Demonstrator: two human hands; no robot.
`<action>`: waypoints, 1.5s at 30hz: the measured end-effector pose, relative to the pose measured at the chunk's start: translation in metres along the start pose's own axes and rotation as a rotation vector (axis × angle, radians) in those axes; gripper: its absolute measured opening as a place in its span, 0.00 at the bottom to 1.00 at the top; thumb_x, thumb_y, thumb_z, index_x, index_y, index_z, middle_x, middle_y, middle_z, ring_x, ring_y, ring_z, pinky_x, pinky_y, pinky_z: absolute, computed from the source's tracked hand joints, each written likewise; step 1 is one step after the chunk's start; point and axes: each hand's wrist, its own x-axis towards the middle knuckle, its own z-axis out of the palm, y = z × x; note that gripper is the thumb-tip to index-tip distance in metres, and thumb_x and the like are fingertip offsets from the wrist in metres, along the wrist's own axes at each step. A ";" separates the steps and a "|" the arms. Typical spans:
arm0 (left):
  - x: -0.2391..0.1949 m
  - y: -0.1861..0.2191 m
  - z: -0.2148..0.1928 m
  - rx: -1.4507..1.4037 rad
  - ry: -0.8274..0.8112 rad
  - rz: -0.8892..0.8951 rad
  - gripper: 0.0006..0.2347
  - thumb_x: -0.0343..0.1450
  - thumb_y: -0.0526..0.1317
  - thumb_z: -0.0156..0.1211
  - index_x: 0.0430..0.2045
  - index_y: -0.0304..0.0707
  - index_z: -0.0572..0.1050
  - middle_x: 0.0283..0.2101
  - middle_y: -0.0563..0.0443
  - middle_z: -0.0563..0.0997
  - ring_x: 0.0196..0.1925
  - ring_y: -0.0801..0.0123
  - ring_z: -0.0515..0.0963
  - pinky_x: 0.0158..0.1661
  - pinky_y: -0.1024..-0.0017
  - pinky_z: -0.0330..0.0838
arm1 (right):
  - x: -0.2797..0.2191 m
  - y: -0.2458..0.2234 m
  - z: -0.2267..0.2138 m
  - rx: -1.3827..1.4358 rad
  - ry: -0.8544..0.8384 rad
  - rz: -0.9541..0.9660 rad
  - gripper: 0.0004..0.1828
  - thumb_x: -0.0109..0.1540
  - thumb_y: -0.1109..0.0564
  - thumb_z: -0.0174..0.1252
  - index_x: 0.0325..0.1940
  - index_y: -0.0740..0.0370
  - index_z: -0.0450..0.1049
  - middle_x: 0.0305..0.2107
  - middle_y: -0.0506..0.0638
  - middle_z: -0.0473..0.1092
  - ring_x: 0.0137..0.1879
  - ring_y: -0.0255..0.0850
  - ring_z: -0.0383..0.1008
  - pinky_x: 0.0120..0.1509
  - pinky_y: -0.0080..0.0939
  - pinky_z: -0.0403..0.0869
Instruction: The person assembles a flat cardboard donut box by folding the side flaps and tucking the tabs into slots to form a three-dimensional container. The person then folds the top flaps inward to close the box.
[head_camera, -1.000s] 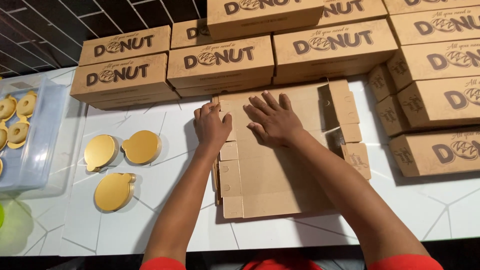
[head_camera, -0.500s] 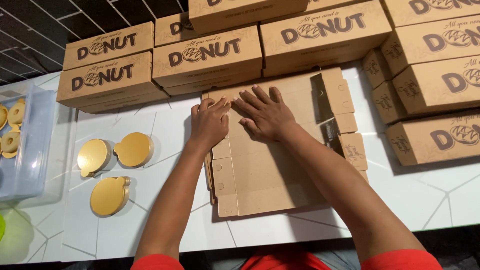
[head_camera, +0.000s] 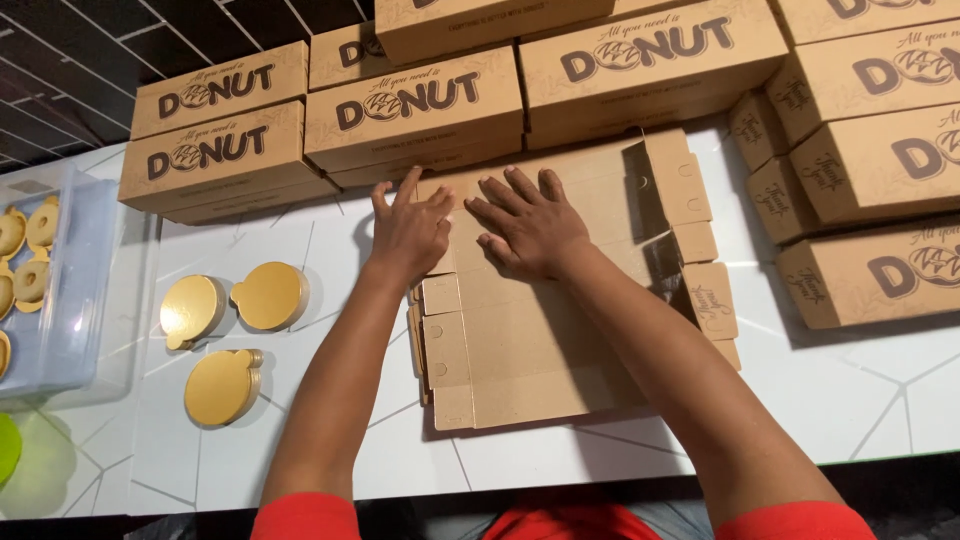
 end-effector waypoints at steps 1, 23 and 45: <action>0.006 -0.006 0.007 0.002 -0.005 -0.015 0.18 0.72 0.41 0.47 0.55 0.51 0.79 0.62 0.56 0.78 0.77 0.58 0.56 0.66 0.43 0.40 | 0.000 0.000 0.004 0.005 0.064 -0.007 0.34 0.68 0.30 0.26 0.77 0.32 0.53 0.72 0.46 0.55 0.80 0.50 0.47 0.76 0.63 0.44; -0.025 0.004 0.004 -0.463 0.150 -0.324 0.19 0.71 0.50 0.68 0.56 0.51 0.77 0.54 0.62 0.83 0.65 0.73 0.71 0.59 0.61 0.49 | -0.001 0.002 -0.002 -0.001 0.029 -0.006 0.34 0.69 0.31 0.26 0.77 0.34 0.53 0.73 0.47 0.54 0.80 0.50 0.46 0.78 0.62 0.43; -0.028 0.023 -0.003 -0.105 0.046 -0.049 0.15 0.78 0.49 0.50 0.52 0.46 0.80 0.61 0.50 0.78 0.78 0.52 0.53 0.64 0.41 0.41 | 0.001 0.005 0.005 0.029 0.070 -0.003 0.30 0.70 0.30 0.26 0.73 0.27 0.61 0.72 0.44 0.57 0.80 0.47 0.47 0.76 0.59 0.45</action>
